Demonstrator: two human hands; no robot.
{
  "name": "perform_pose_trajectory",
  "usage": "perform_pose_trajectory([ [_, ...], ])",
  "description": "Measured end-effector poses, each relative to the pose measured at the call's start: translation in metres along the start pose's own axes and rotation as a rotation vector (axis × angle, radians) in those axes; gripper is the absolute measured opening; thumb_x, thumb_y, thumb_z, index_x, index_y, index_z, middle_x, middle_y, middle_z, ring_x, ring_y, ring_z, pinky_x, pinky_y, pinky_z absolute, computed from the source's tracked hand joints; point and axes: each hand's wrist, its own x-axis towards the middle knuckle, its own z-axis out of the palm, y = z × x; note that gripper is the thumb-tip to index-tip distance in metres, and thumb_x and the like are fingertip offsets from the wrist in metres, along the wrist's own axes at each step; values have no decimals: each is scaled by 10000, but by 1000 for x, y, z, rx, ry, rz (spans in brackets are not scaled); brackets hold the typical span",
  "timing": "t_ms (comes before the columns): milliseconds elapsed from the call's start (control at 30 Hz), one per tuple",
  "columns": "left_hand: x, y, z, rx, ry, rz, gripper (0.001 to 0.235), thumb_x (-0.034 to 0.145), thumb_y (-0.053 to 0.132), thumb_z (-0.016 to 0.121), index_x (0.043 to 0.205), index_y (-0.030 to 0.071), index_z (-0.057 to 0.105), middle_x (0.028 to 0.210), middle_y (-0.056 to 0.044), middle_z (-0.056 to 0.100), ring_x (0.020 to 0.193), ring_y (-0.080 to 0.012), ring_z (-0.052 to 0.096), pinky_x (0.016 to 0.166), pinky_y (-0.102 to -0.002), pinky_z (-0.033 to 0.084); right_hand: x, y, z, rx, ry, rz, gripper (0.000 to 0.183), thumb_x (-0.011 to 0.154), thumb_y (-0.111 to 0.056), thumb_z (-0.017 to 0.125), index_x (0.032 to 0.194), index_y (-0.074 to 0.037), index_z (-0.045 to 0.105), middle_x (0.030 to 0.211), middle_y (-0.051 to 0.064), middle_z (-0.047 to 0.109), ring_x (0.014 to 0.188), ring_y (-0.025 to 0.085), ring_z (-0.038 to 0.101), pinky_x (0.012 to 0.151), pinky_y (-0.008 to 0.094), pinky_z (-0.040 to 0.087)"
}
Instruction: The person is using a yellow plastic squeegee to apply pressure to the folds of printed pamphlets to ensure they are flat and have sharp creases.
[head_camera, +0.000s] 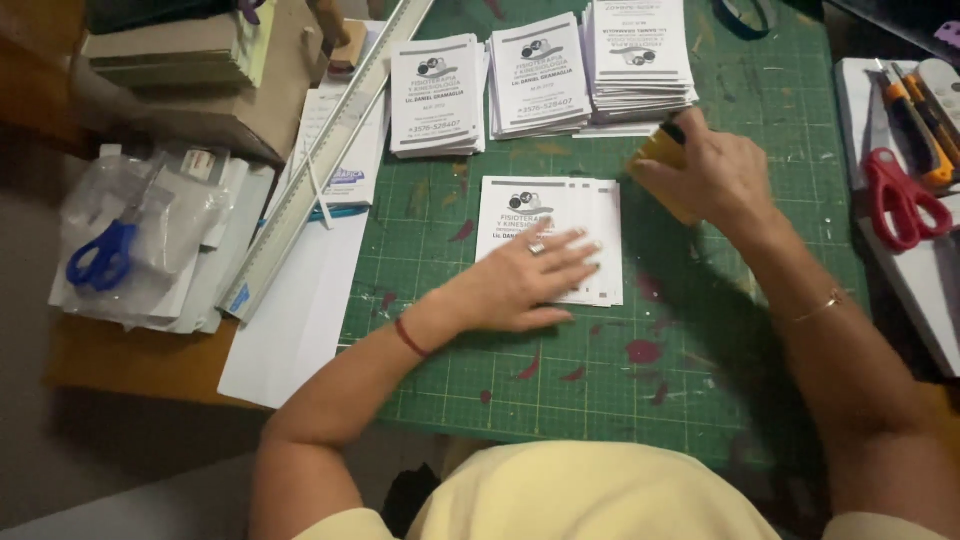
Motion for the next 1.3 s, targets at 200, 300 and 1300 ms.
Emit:
perform_pose_trajectory([
  [200,-15,-30,-37,-38,-348,-389,1128,889,814,694,1751,241,245,1846,-73,61,1675,-395,-8,1280,-766,79,9,26,24,-25,-47,77,576,994,-592,775,1290,-129,604,1015,253,777,965,498,792,819,577,581],
  [300,-28,-38,-34,-7,-385,-469,1215,853,889,662,1769,247,189,1846,-113,21,1679,-403,-34,1264,-785,75,4,17,19,27,-80,110,521,1004,-528,798,1291,-130,625,1038,245,772,952,476,798,835,564,578],
  [1300,-26,-41,-25,-54,-281,-518,1140,948,786,672,1770,192,151,1827,-165,141,1675,-397,131,1342,-633,133,7,21,20,-41,-32,-32,505,1155,-575,620,1262,-82,627,889,266,749,887,535,772,737,597,566],
])
